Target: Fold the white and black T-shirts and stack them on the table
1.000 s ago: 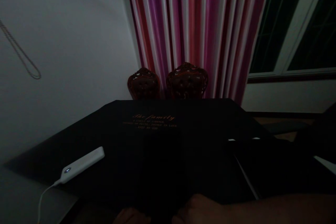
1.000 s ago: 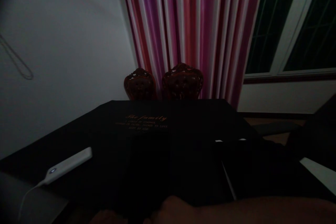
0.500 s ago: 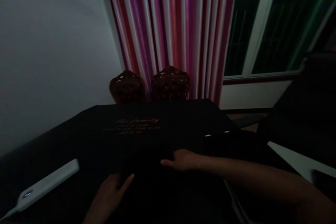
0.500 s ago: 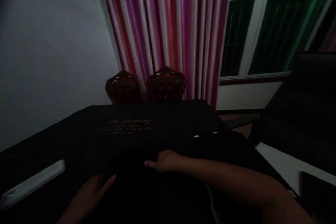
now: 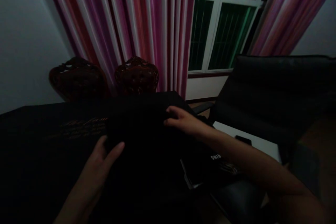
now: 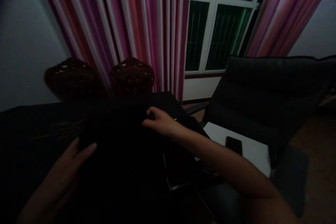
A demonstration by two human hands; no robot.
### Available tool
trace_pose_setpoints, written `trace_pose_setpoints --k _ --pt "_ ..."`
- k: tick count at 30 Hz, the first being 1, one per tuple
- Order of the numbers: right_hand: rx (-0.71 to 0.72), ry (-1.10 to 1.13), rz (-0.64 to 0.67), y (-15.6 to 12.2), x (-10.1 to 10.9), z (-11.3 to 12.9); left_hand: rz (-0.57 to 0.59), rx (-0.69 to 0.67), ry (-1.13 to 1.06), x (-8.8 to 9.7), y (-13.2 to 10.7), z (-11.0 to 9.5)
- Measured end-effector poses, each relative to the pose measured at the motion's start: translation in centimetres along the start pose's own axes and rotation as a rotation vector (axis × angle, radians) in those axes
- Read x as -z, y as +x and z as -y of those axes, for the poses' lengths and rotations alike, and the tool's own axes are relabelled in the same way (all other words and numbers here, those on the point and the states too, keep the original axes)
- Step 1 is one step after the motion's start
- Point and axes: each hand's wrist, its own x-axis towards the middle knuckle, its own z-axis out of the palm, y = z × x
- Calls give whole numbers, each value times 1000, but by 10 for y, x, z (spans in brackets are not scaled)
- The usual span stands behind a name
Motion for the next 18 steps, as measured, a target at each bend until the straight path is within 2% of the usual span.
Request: trace_pose_setpoints --k 2,4,6,9,11,13,15,18 --pt "-26 43 -134 -27 45 7 143 -101 -209 -41 -5 -20" --pt "-87 14 -237 -55 80 -5 270 -210 -304 -82 -10 -24" --pt "-189 -96 -298 -82 104 -34 363 -260 -260 -120 -16 -11" --pt "-397 -408 -384 -115 118 -94 405 -300 46 -165 -25 26" --pt "-513 -510 -401 -130 117 -128 455 -300 212 -182 -31 48" --pt "-599 -500 -372 -140 111 -150 532 -295 278 -189 -37 60" --pt "-648 -485 -357 -150 104 -161 567 -308 303 -187 -43 60" --pt "-605 -593 -445 -170 99 -166 608 -344 347 -182 -52 54"
